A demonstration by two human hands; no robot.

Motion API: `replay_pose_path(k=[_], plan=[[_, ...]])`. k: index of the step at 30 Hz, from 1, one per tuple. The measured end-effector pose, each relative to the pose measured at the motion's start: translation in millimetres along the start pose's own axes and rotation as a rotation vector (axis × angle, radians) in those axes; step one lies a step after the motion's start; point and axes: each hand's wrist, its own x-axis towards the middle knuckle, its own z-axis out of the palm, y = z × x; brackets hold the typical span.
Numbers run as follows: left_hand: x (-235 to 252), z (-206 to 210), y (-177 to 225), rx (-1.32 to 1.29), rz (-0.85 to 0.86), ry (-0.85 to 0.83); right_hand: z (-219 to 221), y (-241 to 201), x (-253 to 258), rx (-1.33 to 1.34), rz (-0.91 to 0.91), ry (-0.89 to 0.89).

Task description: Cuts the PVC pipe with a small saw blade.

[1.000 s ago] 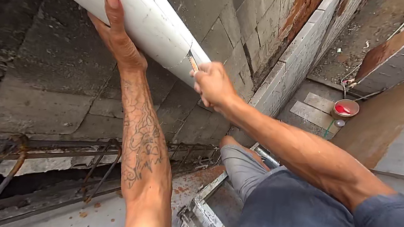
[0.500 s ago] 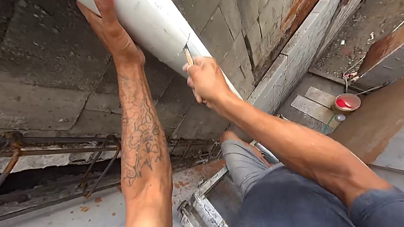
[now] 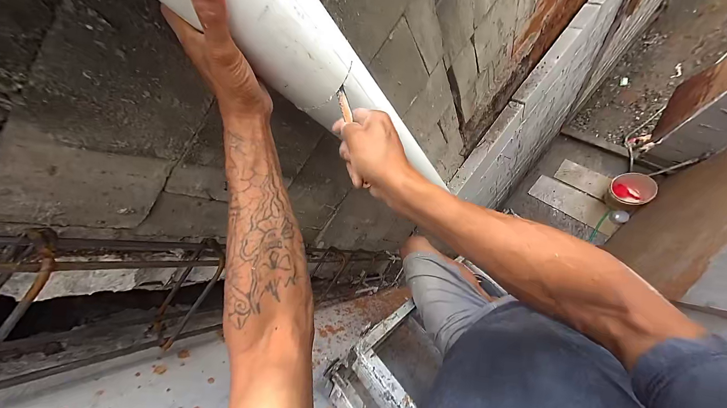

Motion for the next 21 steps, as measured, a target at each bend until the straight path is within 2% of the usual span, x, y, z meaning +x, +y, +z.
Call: replay_pose_path(k=[4, 7, 11, 15, 18, 21], plan=[[4, 2, 2, 0.005, 0.003, 0.022, -10, 5, -31, 0.019, -0.003, -0.047], [0, 2, -1, 0.025, -0.01, 0.027, -8, -2, -5, 0.026, 0.0, -0.025], [3, 2, 4, 0.02, -0.02, 0.025, -6, 6, -27, 0.043, -0.016, -0.048], [-3, 2, 0, 0.002, -0.04, 0.031, 1, 1, -2, 0.073, -0.013, -0.017], [2, 2, 3, -0.002, -0.036, 0.019, -4, 10, -29, 0.067, -0.03, -0.063], [4, 4, -1, 0.009, -0.03, 0.044, -7, 5, -7, 0.029, -0.035, -0.049]])
